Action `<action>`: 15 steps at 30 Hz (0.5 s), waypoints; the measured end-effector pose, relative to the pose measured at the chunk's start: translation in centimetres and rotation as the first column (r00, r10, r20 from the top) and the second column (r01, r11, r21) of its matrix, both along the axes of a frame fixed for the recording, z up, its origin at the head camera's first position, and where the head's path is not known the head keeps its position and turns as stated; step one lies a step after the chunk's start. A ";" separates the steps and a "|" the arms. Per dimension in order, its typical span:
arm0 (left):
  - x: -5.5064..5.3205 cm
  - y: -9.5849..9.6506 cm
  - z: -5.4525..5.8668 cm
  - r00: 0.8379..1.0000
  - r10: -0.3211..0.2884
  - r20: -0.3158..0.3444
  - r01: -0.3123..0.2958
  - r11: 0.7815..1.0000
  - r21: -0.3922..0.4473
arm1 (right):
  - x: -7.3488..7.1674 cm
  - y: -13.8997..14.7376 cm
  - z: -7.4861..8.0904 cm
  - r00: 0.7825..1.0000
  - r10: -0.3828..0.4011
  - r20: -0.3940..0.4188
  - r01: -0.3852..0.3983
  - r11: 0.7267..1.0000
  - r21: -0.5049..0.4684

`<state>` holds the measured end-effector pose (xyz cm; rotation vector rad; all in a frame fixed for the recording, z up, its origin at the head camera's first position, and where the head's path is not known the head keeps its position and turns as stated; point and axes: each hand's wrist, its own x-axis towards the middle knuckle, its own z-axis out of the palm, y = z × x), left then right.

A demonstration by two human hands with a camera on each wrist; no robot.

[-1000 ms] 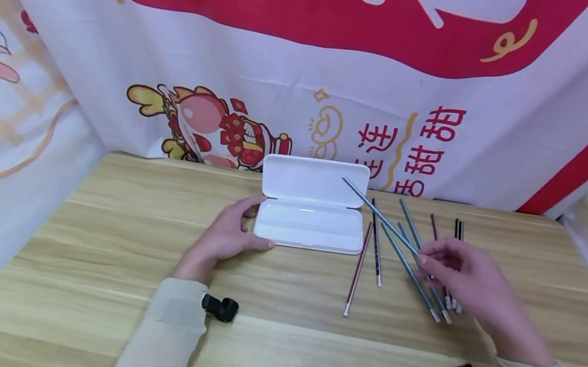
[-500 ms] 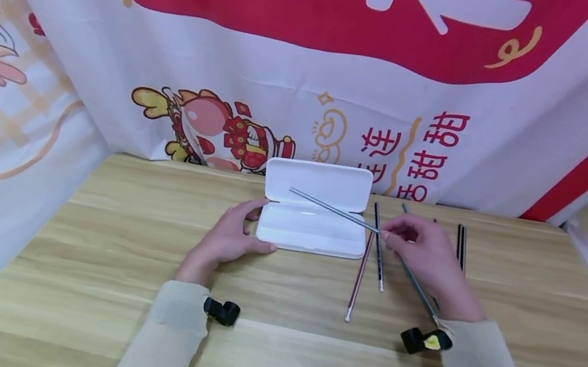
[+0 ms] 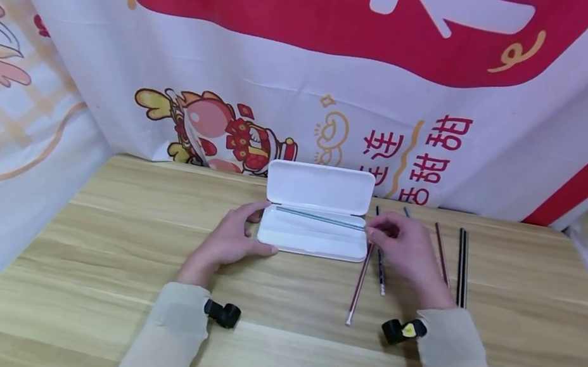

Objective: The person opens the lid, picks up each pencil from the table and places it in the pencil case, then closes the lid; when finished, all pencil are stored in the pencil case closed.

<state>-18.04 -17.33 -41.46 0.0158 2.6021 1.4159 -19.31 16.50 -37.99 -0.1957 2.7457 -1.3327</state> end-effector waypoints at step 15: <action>0.1 0.1 0.0 1.000 0.009 0.005 -0.009 1.000 -0.018 | -1.8 -1.2 -1.2 0.999 0.034 -0.024 -0.033 0.998 0.057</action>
